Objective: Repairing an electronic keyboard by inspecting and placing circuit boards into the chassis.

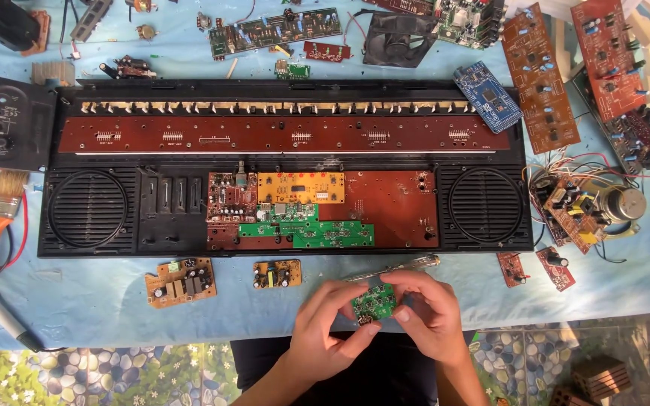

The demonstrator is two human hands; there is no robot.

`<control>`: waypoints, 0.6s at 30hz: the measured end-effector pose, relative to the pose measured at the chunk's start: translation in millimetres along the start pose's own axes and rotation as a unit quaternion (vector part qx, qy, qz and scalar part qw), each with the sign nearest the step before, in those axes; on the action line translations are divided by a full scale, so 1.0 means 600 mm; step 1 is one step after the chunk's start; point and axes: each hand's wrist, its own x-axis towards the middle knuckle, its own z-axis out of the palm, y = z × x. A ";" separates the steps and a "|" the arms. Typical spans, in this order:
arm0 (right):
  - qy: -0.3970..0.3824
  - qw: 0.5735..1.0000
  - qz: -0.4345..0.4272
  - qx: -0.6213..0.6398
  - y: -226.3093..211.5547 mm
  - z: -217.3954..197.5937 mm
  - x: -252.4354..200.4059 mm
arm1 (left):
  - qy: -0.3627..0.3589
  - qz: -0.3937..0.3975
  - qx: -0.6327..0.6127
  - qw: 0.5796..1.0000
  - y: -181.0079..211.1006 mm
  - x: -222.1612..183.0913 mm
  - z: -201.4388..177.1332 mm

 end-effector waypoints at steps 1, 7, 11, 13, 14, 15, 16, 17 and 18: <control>0.001 1.000 0.000 0.000 0.000 0.000 0.000 | -0.001 0.000 0.000 1.000 -0.002 -0.002 0.000; -0.004 0.999 -0.023 0.033 0.001 0.002 0.004 | -0.012 0.001 -0.010 1.000 -0.003 -0.005 -0.007; -0.006 0.999 -0.020 -0.026 -0.007 -0.005 0.005 | -0.002 -0.010 0.053 0.999 0.006 -0.004 -0.001; 0.012 0.999 -0.015 -0.044 -0.020 -0.002 0.008 | -0.006 -0.009 0.073 0.997 0.014 -0.002 0.006; 0.022 0.998 -0.019 -0.048 -0.027 0.000 0.014 | 0.001 -0.009 0.094 0.996 0.015 0.000 0.010; 0.033 0.998 -0.022 -0.053 -0.034 0.002 0.021 | 0.009 -0.008 0.115 0.993 0.018 0.003 0.013; 0.045 0.997 -0.023 -0.060 -0.034 -0.005 0.016 | -0.001 -0.001 0.108 0.994 0.013 -0.003 0.017; 0.042 0.989 -0.070 -0.122 -0.034 -0.012 0.012 | 0.009 0.018 0.166 0.986 0.008 -0.008 0.019; 0.035 0.976 -0.116 -0.180 -0.033 -0.018 0.008 | 0.022 0.037 0.227 0.973 0.004 -0.014 0.020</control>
